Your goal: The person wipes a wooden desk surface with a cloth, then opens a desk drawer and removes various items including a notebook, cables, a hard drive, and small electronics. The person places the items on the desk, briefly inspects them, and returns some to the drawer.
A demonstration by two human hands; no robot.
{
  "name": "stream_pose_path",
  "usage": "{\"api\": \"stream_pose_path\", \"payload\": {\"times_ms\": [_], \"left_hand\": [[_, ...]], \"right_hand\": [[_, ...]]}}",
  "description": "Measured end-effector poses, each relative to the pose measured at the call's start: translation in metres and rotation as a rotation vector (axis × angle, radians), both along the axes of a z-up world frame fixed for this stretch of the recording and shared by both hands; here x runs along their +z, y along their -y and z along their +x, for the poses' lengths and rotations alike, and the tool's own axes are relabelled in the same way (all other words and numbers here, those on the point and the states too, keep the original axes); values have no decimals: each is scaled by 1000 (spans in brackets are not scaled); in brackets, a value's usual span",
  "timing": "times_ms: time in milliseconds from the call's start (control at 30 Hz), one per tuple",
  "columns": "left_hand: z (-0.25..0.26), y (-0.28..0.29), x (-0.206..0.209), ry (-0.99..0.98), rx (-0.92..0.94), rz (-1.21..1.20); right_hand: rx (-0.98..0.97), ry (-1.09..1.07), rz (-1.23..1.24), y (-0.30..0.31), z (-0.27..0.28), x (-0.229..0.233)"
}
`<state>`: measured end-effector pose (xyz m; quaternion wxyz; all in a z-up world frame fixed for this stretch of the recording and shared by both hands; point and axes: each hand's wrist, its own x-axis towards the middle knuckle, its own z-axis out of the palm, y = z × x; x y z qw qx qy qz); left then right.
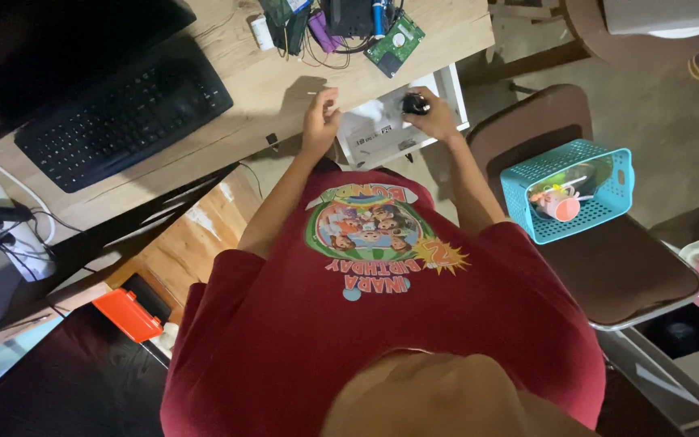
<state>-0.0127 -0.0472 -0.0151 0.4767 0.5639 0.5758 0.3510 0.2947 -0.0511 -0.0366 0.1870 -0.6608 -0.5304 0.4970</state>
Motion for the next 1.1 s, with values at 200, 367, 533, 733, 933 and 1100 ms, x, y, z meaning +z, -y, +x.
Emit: {"api": "stream_pose_path", "payload": {"times_ms": [200,367,533,733,933,1100], "left_hand": [[-11,-15,-17,37,-12,110],[-15,-35,46,75,31,143],[-29,-58,67,144,71,160],[-41,-52,62,162,76,206],[-38,-20,51,173,-93,117],[-29,4,41,-53,-320,95]], "right_hand": [[86,-598,78,-66,-50,162],[167,-488,476,-137,-93,147],[152,-207,690,-201,-142,71],[207,158,724,-205,-148,34],[132,35,717,-158,-124,99],[228,-50,-137,-65,-50,103]]}}
